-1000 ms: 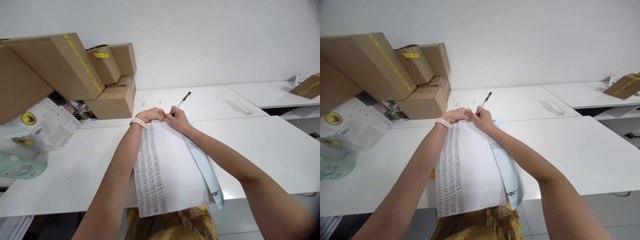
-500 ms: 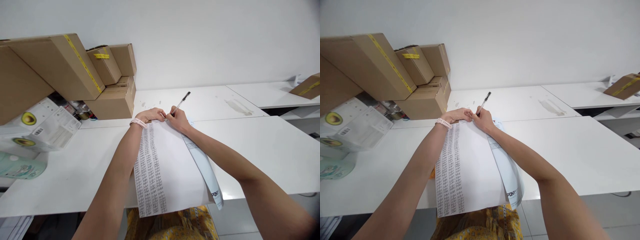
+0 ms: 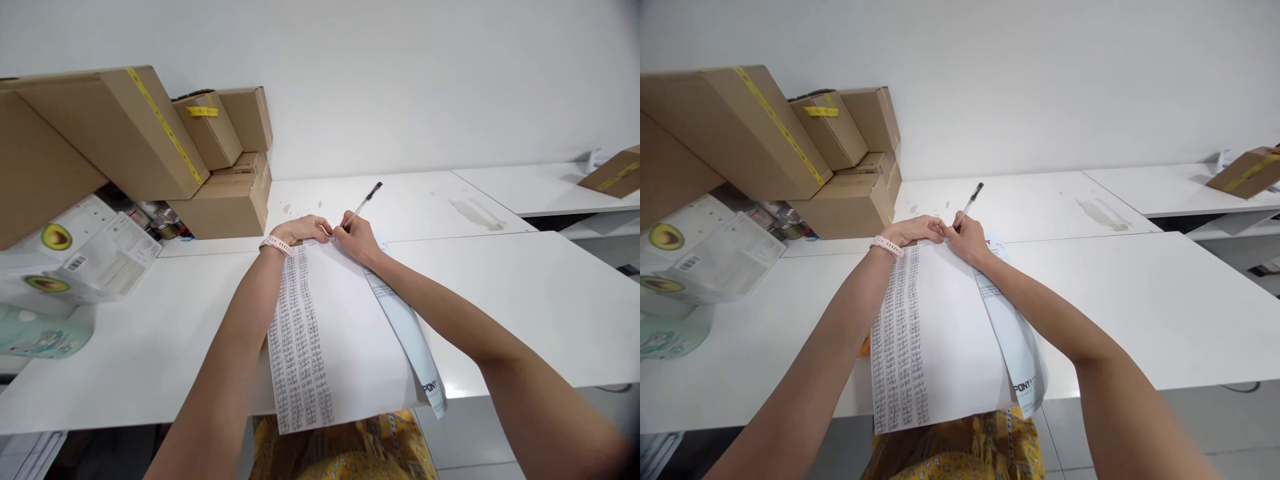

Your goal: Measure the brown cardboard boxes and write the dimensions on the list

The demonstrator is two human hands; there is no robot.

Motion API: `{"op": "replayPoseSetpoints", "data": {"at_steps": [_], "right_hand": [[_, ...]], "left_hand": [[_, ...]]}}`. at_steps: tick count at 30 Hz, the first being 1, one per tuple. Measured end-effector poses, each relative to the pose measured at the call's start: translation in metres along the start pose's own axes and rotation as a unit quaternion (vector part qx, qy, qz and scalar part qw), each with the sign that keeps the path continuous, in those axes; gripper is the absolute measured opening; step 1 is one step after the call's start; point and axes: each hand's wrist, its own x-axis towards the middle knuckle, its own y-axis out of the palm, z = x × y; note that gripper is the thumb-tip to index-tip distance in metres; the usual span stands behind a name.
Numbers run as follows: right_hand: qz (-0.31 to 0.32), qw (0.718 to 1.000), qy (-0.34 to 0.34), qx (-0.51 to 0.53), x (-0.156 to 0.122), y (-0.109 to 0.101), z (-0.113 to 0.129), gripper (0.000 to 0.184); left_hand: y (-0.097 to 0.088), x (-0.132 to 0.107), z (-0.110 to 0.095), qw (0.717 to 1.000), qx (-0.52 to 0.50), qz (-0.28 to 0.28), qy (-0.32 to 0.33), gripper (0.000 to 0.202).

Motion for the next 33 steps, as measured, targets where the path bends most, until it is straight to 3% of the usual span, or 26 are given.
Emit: {"op": "replayPoseSetpoints", "data": {"at_steps": [33], "right_hand": [[0.004,1.000,-0.007,-0.009,0.0011,0.0012,-0.0034,0.022]], "left_hand": [[-0.0009,0.0010,0.0011,1.000,-0.003,0.003,0.000,0.026]]}}
